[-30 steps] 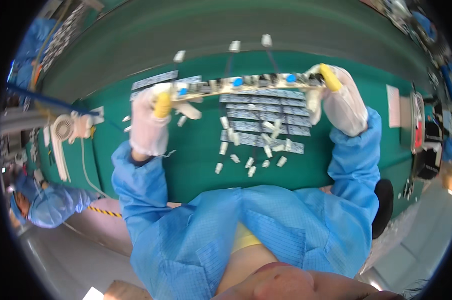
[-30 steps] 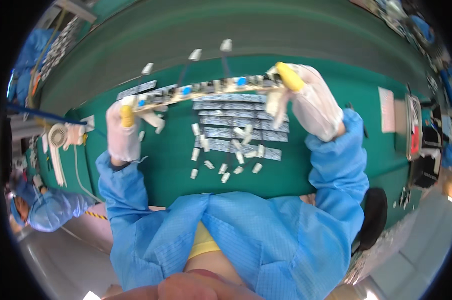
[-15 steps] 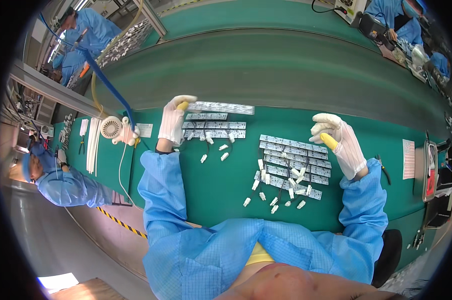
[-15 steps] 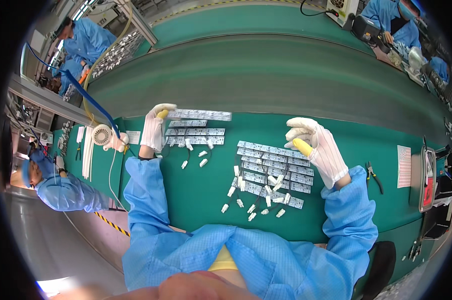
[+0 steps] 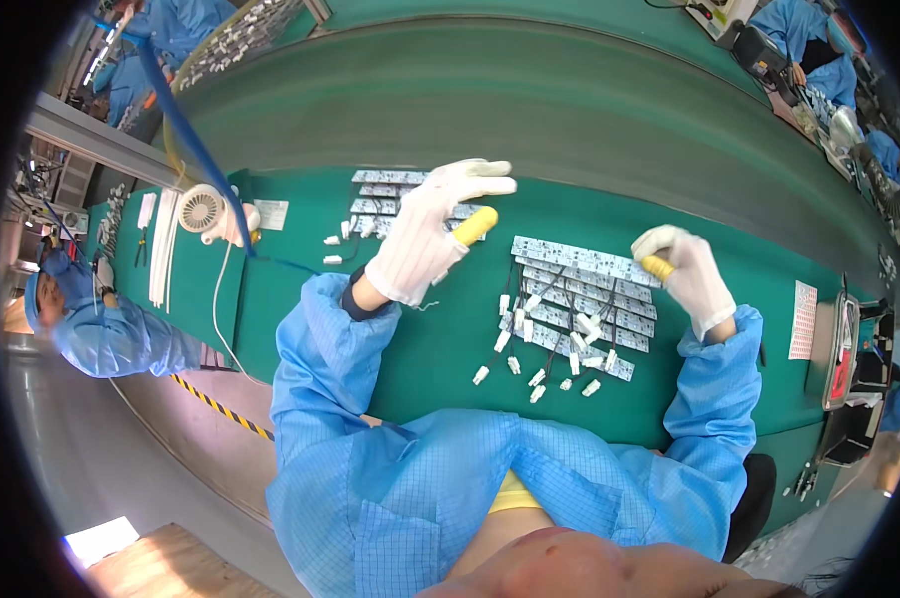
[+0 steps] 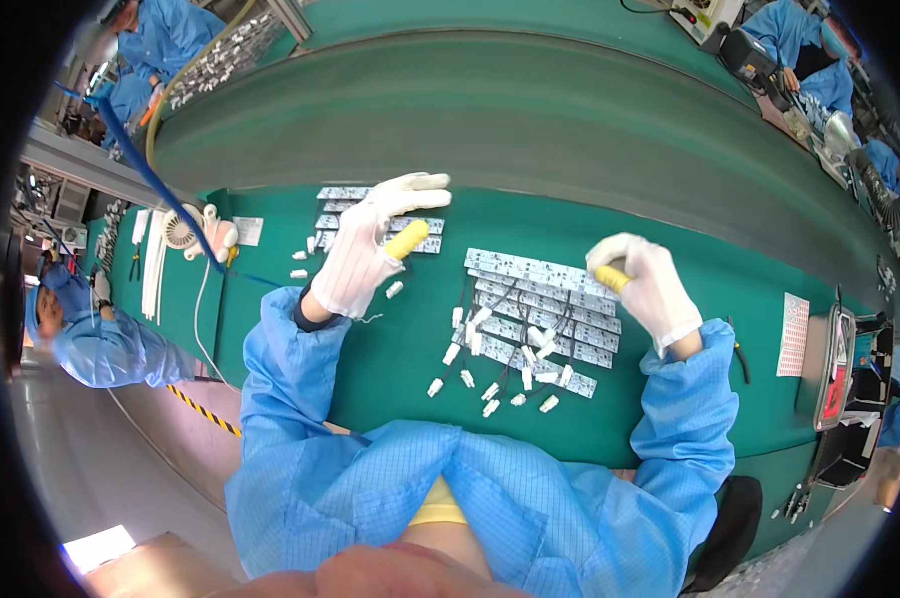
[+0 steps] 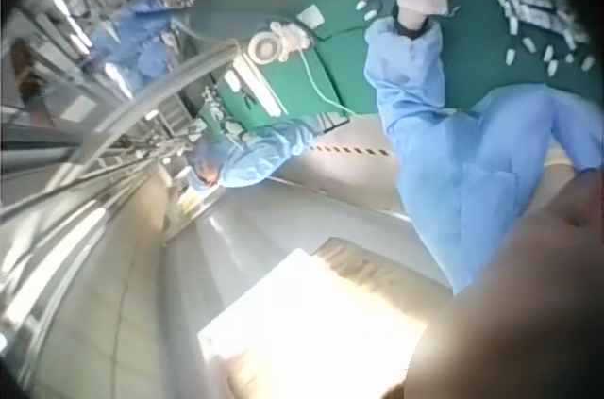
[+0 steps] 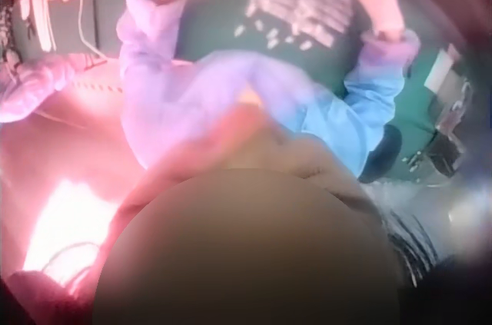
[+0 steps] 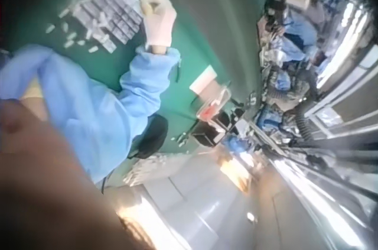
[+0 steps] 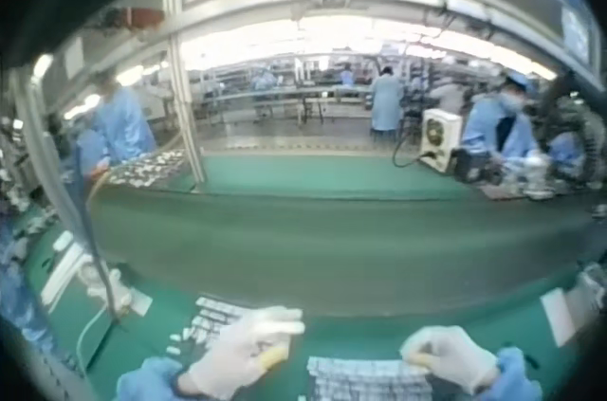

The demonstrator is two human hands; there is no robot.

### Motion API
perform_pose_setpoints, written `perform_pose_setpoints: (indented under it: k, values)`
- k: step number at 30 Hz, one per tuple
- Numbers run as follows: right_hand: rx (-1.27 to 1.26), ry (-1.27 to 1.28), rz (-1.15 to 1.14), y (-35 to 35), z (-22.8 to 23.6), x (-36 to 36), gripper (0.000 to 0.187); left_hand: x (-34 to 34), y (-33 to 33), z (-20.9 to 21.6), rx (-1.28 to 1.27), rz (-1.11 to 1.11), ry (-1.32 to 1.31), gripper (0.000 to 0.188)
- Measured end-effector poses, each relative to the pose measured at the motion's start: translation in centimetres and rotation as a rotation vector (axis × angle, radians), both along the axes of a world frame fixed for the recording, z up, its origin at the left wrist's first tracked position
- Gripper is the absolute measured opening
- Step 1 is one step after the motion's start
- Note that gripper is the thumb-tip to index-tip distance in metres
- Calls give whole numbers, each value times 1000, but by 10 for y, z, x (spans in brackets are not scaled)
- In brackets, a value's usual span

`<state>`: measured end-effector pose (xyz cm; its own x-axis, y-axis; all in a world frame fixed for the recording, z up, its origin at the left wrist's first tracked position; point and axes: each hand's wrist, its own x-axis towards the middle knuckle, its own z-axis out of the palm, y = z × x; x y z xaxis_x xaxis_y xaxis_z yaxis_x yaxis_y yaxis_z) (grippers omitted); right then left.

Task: The worker is assembling small electronic components onto PCB strips at a production line station.

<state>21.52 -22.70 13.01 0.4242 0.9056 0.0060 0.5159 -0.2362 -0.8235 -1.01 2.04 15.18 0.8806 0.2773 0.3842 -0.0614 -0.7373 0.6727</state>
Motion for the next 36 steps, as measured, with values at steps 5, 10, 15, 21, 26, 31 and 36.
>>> perform_pose_setpoints:
  k: [5, 10, 15, 21, 26, 31, 36]
  values:
    - [372, 367, -87, -9, 37, -27, 16, -4, -15, -13, -441, -169, -8, 69]
    - [434, 455, -67, -14, 42, -38, 25, -19, -24, -5, -879, -439, -41, 82]
    - [439, 683, -48, -15, 40, -34, 44, -26, -27, 0, -728, -213, 20, 49]
    - [410, 589, -192, -11, 52, -45, 87, -23, -22, 2, -295, -105, -126, 46]
    - [270, 352, -252, -13, 50, -42, 80, -24, -22, 5, -172, -107, -120, 44]
    - [264, 343, -159, -18, 52, -34, 68, -27, -21, 5, -251, -66, -110, 47]
    - [318, 347, -105, -20, 49, -35, 62, -25, -15, 4, -38, -59, -170, 52]
